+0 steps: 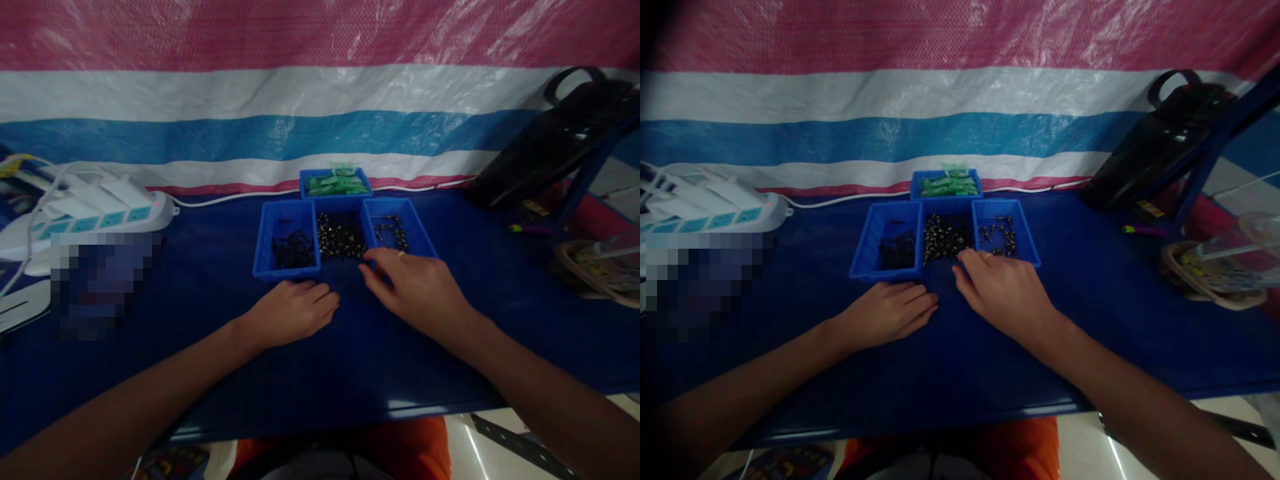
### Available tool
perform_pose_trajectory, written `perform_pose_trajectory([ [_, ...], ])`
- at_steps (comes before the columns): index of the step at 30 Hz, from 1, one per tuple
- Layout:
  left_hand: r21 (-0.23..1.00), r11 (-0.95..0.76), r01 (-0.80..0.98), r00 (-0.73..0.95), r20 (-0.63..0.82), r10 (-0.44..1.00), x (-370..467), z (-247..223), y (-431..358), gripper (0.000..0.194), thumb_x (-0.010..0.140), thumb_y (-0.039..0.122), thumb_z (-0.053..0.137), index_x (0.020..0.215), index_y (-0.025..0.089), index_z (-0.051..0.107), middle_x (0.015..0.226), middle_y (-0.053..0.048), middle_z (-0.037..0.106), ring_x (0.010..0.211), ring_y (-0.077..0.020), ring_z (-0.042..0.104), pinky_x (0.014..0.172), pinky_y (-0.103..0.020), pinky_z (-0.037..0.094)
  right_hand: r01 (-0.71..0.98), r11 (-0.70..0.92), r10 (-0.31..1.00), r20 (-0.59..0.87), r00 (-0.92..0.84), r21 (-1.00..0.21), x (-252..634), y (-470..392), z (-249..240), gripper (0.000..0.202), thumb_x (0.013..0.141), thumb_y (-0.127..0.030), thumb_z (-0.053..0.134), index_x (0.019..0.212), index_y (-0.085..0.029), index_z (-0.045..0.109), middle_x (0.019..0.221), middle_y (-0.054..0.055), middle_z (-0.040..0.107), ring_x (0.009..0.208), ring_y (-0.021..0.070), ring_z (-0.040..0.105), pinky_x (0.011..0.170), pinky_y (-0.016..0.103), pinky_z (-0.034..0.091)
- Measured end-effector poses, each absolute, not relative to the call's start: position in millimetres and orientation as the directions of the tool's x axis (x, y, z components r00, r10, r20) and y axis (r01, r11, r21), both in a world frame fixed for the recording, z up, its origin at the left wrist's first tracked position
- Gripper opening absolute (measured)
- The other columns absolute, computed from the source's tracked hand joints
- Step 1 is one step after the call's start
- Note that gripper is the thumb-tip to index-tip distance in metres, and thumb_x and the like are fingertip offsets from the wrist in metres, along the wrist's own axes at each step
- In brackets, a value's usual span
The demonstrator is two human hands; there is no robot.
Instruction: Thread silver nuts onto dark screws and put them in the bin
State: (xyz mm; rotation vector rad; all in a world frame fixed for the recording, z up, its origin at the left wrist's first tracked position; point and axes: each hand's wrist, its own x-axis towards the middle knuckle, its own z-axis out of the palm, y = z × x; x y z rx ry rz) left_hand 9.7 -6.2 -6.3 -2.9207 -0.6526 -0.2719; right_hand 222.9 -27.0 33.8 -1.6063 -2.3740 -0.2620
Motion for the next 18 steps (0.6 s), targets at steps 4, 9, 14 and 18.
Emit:
perform_pose_trajectory([
  [4,-0.124,-0.898,0.422,0.895,0.218,0.39,9.8,-7.2,-5.4,0.016,0.088,0.026,0.04,0.087,0.019,0.055,0.072,0.002,0.055,0.061,-0.0127,0.054,0.05,-0.027,0.039,0.936,0.307,0.95,0.012,-0.313,0.172,206.2,-44.4,23.7,0.037,0.088,-0.036,0.037,0.115,-0.015,0.049,0.061,0.006,0.065,0.047,0.0241,0.06,0.04,0.029,0.038],
  [9,-0.127,-0.905,0.405,0.902,0.215,0.374,10.0,-7.8,-4.0,0.016,0.088,0.024,0.04,0.086,0.018,0.054,0.071,0.002,0.054,0.062,-0.0125,0.054,0.05,-0.027,0.039,0.946,0.26,0.964,0.006,-0.266,0.194,209.5,-38.7,17.2,0.044,0.091,-0.034,0.03,0.127,-0.011,0.038,0.067,0.011,0.066,0.049,0.0246,0.062,0.041,0.029,0.04],
  [14,-0.143,-0.906,0.398,0.905,0.219,0.364,10.3,-7.0,-4.5,0.015,0.088,0.024,0.04,0.087,0.019,0.054,0.071,0.002,0.054,0.061,-0.0122,0.054,0.049,-0.027,0.039,0.944,0.299,0.954,-0.038,-0.297,0.141,212.9,-33.2,13.6,0.031,0.091,-0.03,0.031,0.112,-0.014,0.047,0.066,0.007,0.064,0.051,0.0239,0.062,0.039,0.028,0.036],
  [18,-0.15,-0.902,0.405,0.904,0.212,0.37,11.2,-6.5,-5.6,0.016,0.088,0.024,0.039,0.086,0.019,0.054,0.07,0.002,0.054,0.06,-0.0125,0.054,0.048,-0.027,0.039,0.901,0.434,0.9,-0.055,-0.433,0.002,210.1,-32.2,13.7,0.017,0.09,-0.028,0.035,0.091,-0.019,0.05,0.073,0.003,0.062,0.059,0.0205,0.062,0.045,0.027,0.038],
])
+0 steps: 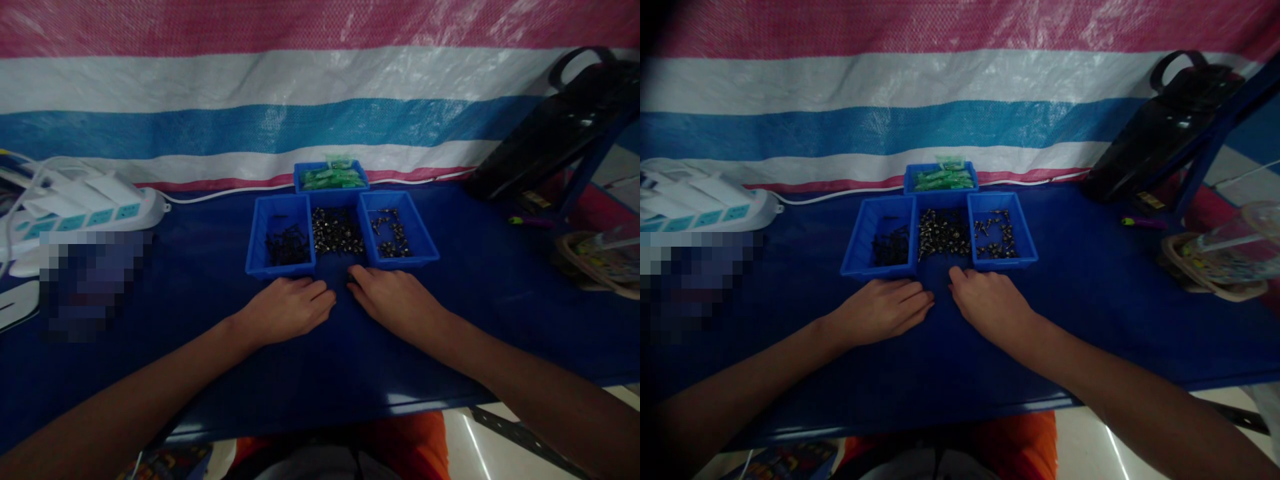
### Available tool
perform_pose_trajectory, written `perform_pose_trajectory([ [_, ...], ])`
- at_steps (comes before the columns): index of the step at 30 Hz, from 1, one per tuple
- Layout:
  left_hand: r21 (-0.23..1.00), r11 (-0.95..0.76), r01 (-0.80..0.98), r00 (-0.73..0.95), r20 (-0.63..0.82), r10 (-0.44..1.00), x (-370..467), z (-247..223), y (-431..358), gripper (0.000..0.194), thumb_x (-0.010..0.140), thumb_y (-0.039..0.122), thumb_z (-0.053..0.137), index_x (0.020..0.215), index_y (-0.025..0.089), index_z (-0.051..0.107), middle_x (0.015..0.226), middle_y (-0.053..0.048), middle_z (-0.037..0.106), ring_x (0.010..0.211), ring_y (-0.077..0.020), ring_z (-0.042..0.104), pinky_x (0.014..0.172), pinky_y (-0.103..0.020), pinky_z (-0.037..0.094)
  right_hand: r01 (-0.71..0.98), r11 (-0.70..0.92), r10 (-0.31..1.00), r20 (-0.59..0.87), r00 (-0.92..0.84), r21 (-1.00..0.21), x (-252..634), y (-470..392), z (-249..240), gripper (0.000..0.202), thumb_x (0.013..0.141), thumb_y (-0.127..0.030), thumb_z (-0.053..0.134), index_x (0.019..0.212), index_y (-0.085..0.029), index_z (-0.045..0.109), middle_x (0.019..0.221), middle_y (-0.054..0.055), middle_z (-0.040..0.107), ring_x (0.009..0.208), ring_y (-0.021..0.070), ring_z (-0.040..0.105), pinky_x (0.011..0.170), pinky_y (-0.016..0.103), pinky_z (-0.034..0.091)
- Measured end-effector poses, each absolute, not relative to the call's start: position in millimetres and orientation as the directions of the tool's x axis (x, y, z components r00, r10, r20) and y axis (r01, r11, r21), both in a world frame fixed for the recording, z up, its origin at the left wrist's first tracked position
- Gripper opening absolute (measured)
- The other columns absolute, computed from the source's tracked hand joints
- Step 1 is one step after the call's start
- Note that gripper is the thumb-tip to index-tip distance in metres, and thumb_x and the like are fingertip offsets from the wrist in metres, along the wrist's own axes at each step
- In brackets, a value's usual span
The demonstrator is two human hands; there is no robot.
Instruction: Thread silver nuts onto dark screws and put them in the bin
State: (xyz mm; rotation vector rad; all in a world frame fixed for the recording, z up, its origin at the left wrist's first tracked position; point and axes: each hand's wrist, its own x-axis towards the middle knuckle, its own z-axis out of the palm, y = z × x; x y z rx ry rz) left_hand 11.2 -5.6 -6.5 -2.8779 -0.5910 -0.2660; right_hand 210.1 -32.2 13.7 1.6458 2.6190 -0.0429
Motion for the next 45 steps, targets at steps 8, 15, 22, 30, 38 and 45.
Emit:
perform_pose_trajectory([
  [8,-0.146,-0.897,0.416,0.901,0.202,0.385,10.9,-6.5,-4.9,0.015,0.087,0.025,0.04,0.084,0.018,0.054,0.07,0.002,0.054,0.06,-0.0125,0.055,0.049,-0.026,0.039,0.754,0.652,0.755,-0.03,-0.656,-0.081,210.5,-27.9,13.1,0.009,0.088,-0.019,0.04,0.09,-0.019,0.049,0.087,0.003,0.054,0.078,0.0166,0.056,0.062,0.026,0.041],
  [15,-0.094,-0.861,0.5,0.851,0.238,0.468,12.1,-7.4,-5.7,0.023,0.09,0.029,0.036,0.081,0.016,0.053,0.07,0.0,0.054,0.063,-0.0134,0.056,0.051,-0.025,0.042,0.7,0.7,0.705,-0.014,-0.709,-0.14,212.5,-24.7,12.0,0.008,0.086,-0.019,0.041,0.091,-0.017,0.048,0.087,0.004,0.053,0.08,0.0163,0.054,0.066,0.028,0.042],
  [22,-0.081,-0.874,0.48,0.868,0.188,0.46,11.8,-6.4,-3.8,0.023,0.09,0.029,0.036,0.085,0.017,0.054,0.073,0.0,0.054,0.063,-0.0134,0.055,0.051,-0.025,0.042,0.671,0.718,0.681,-0.016,-0.732,-0.187,211.8,-25.0,17.5,0.01,0.085,-0.018,0.04,0.088,-0.016,0.049,0.086,0.005,0.055,0.081,0.0168,0.054,0.068,0.029,0.043],
  [30,-0.092,-0.898,0.429,0.888,0.222,0.402,9.8,-7.6,-1.6,0.02,0.09,0.027,0.038,0.087,0.019,0.056,0.071,0.001,0.054,0.062,-0.0122,0.054,0.052,-0.023,0.041,0.673,0.687,0.698,-0.008,-0.716,-0.274,210.7,-24.6,16.7,0.008,0.082,-0.016,0.042,0.088,-0.016,0.048,0.084,0.005,0.055,0.08,0.0166,0.054,0.07,0.029,0.042],
  [38,-0.025,-0.896,0.443,0.874,0.233,0.426,9.1,-7.0,-2.6,0.021,0.09,0.025,0.037,0.088,0.018,0.056,0.072,0.001,0.056,0.064,-0.012,0.054,0.056,-0.024,0.042,0.68,0.647,0.723,-0.006,-0.691,-0.345,212.3,-22.9,16.5,0.01,0.085,-0.019,0.043,0.093,-0.016,0.048,0.086,0.005,0.055,0.081,0.0157,0.054,0.072,0.028,0.042],
  [45,0.015,-0.875,0.483,0.84,0.275,0.468,9.4,-5.8,-3.6,0.021,0.09,0.026,0.037,0.086,0.018,0.057,0.067,0.002,0.055,0.061,-0.0108,0.053,0.053,-0.023,0.039,0.678,0.671,0.709,-0.009,-0.705,-0.301,213.1,-21.4,15.1,0.021,0.092,-0.026,0.034,0.093,-0.015,0.051,0.087,0.006,0.058,0.083,0.016,0.056,0.075,0.029,0.043],
])
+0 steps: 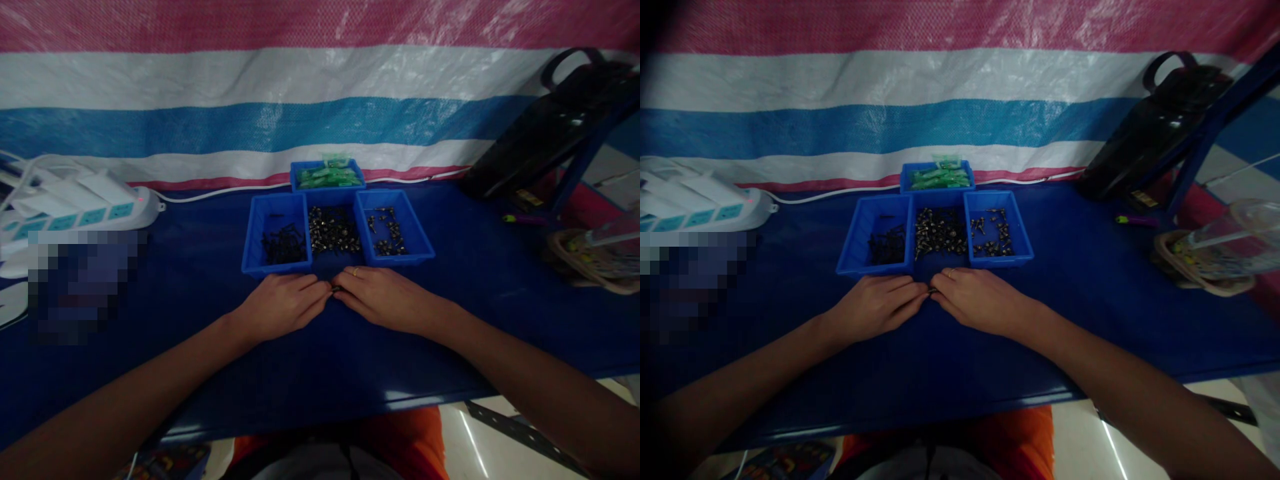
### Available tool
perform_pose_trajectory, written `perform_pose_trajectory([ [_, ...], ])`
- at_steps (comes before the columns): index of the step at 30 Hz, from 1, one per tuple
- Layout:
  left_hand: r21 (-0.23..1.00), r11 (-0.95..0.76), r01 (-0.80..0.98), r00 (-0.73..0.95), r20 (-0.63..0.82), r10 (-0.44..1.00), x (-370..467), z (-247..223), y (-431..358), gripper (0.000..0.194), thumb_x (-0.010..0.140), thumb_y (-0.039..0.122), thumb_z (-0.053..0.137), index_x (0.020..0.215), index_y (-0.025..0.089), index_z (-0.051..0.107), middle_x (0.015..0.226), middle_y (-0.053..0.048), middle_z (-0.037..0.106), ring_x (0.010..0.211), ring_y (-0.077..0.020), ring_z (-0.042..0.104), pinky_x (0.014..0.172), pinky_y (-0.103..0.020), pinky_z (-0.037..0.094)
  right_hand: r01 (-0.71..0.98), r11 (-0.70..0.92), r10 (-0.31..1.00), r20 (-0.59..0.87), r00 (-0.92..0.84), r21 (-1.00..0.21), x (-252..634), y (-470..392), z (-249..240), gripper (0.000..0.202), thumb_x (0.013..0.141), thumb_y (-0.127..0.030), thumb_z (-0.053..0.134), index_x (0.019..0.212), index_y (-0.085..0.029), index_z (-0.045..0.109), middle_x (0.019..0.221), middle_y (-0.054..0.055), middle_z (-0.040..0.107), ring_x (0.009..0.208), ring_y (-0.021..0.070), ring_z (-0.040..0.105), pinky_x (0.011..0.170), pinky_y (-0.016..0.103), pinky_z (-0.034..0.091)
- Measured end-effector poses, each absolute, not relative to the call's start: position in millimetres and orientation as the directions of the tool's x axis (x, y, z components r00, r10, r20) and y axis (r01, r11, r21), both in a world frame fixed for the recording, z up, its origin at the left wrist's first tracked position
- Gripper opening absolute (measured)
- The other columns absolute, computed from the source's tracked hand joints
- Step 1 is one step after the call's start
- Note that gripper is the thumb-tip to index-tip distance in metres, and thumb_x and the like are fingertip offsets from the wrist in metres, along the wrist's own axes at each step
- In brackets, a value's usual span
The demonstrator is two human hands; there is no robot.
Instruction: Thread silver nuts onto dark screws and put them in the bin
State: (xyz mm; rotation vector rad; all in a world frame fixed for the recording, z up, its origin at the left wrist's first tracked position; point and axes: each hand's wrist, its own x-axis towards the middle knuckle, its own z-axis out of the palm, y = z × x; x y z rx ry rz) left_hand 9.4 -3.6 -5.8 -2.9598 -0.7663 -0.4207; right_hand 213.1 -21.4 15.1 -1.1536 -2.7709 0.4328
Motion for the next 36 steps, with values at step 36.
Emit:
perform_pose_trajectory([
  [36,-0.006,-0.913,0.408,0.882,0.261,0.392,10.8,-6.2,-3.9,0.022,0.088,0.027,0.039,0.071,0.017,0.048,0.062,0.002,0.053,0.056,-0.0117,0.051,0.051,-0.024,0.037,0.679,0.642,0.729,0.011,-0.684,-0.355,210.4,-25.9,18.3,0.026,0.091,-0.039,0.036,0.082,-0.018,0.049,0.077,0.002,0.06,0.073,0.0133,0.057,0.064,0.024,0.037],
])
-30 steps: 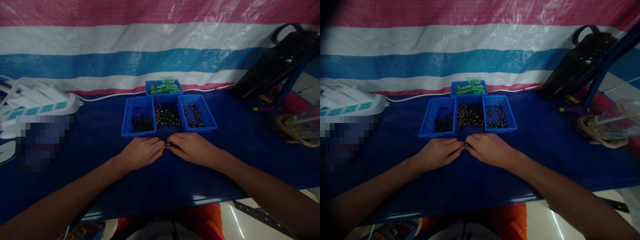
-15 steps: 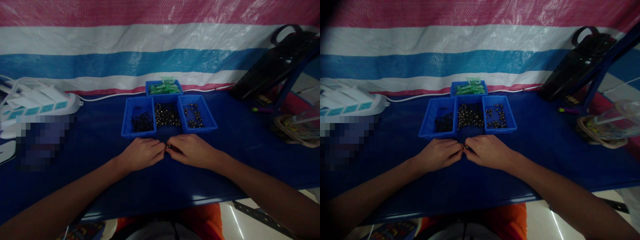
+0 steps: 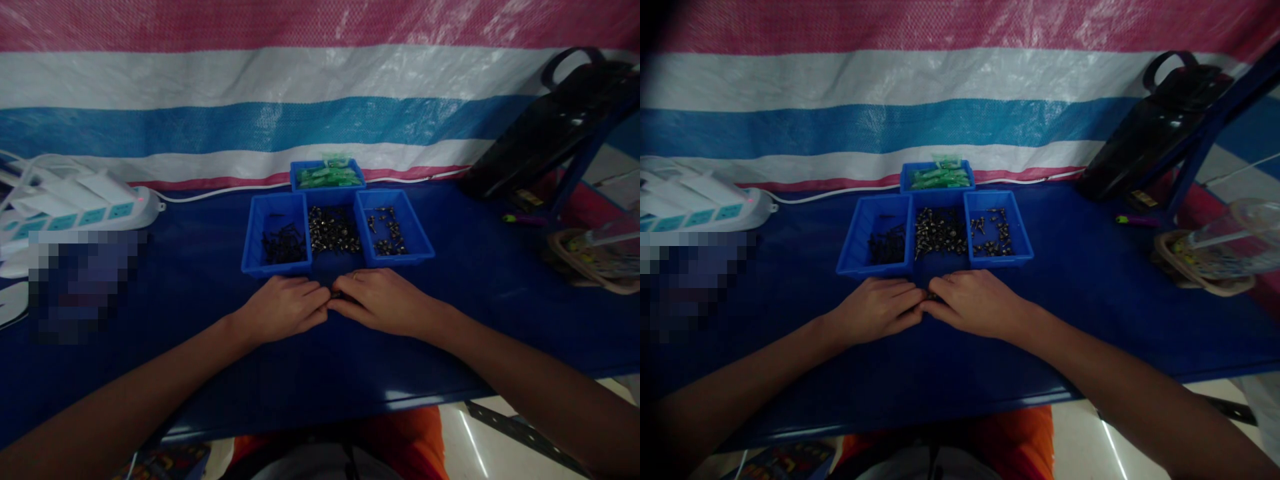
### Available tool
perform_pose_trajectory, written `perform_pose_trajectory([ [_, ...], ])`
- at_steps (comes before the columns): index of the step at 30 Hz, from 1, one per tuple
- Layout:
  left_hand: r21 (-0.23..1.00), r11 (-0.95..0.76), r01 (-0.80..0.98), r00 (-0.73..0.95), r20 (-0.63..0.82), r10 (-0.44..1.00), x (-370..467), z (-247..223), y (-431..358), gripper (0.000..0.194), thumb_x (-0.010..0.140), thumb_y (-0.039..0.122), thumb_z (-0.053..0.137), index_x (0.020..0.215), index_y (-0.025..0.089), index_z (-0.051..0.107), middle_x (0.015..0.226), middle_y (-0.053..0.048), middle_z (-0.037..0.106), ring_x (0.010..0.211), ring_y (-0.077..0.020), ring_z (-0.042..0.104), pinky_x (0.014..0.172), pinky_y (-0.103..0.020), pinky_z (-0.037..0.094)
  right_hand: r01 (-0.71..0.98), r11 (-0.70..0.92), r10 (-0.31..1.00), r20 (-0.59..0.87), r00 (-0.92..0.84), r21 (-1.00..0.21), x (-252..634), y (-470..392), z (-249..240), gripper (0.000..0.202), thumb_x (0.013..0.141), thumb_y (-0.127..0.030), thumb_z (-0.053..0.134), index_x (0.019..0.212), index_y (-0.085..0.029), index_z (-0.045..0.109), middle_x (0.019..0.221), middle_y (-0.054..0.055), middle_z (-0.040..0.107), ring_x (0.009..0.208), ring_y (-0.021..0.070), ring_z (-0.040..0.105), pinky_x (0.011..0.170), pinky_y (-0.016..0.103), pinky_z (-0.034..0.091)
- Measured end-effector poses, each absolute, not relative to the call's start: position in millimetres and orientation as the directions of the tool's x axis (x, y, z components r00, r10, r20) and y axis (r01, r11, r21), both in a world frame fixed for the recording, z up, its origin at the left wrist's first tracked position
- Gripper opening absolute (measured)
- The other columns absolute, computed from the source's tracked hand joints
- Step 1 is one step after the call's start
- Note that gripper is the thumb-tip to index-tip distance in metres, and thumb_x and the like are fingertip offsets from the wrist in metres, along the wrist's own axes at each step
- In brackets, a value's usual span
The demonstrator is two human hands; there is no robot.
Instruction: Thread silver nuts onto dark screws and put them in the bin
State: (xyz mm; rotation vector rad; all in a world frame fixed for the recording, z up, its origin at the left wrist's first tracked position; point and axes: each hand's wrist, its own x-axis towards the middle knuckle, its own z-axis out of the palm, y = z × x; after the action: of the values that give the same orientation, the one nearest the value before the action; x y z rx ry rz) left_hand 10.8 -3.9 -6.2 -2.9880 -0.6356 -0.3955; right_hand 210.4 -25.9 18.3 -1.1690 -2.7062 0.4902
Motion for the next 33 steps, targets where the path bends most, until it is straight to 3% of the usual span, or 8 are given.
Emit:
perform_pose_trajectory([
  [9,-0.002,-0.918,0.395,0.895,0.227,0.385,11.0,-6.6,-3.0,0.021,0.088,0.025,0.037,0.072,0.017,0.049,0.062,0.002,0.053,0.057,-0.0117,0.052,0.052,-0.023,0.038,0.689,0.647,0.727,-0.007,-0.686,-0.325,210.1,-26.5,18.5,0.007,0.085,-0.024,0.043,0.086,-0.017,0.047,0.075,0.002,0.059,0.07,0.0133,0.057,0.061,0.023,0.036],
  [16,0.002,-0.907,0.422,0.881,0.237,0.411,10.9,-7.2,-3.8,0.019,0.086,0.023,0.04,0.07,0.018,0.048,0.061,0.003,0.053,0.056,-0.0118,0.051,0.052,-0.024,0.036,0.689,0.652,0.731,0.021,-0.682,-0.316,212.5,-23.8,17.0,0.022,0.089,-0.037,0.04,0.086,-0.018,0.049,0.076,0.002,0.06,0.072,0.0146,0.058,0.062,0.025,0.037],
  [25,-0.016,-0.913,0.408,0.889,0.232,0.394,11.6,-7.6,-3.8,0.02,0.087,0.025,0.04,0.069,0.018,0.049,0.06,0.003,0.052,0.056,-0.0119,0.05,0.051,-0.024,0.035,0.685,0.664,0.715,-0.016,-0.699,-0.299,211.3,-25.3,18.3,0.008,0.085,-0.024,0.044,0.085,-0.017,0.047,0.074,0.001,0.058,0.07,0.0143,0.057,0.061,0.024,0.037],
  [33,-0.008,-0.905,0.426,0.88,0.236,0.412,10.8,-7.3,-3.6,0.019,0.086,0.023,0.041,0.069,0.018,0.048,0.061,0.003,0.052,0.056,-0.0116,0.051,0.052,-0.024,0.037,0.677,0.648,0.724,0.009,-0.689,-0.349,213.1,-23.5,18.5,0.018,0.088,-0.033,0.041,0.087,-0.017,0.051,0.078,0.003,0.06,0.073,0.0146,0.057,0.064,0.025,0.037],
])
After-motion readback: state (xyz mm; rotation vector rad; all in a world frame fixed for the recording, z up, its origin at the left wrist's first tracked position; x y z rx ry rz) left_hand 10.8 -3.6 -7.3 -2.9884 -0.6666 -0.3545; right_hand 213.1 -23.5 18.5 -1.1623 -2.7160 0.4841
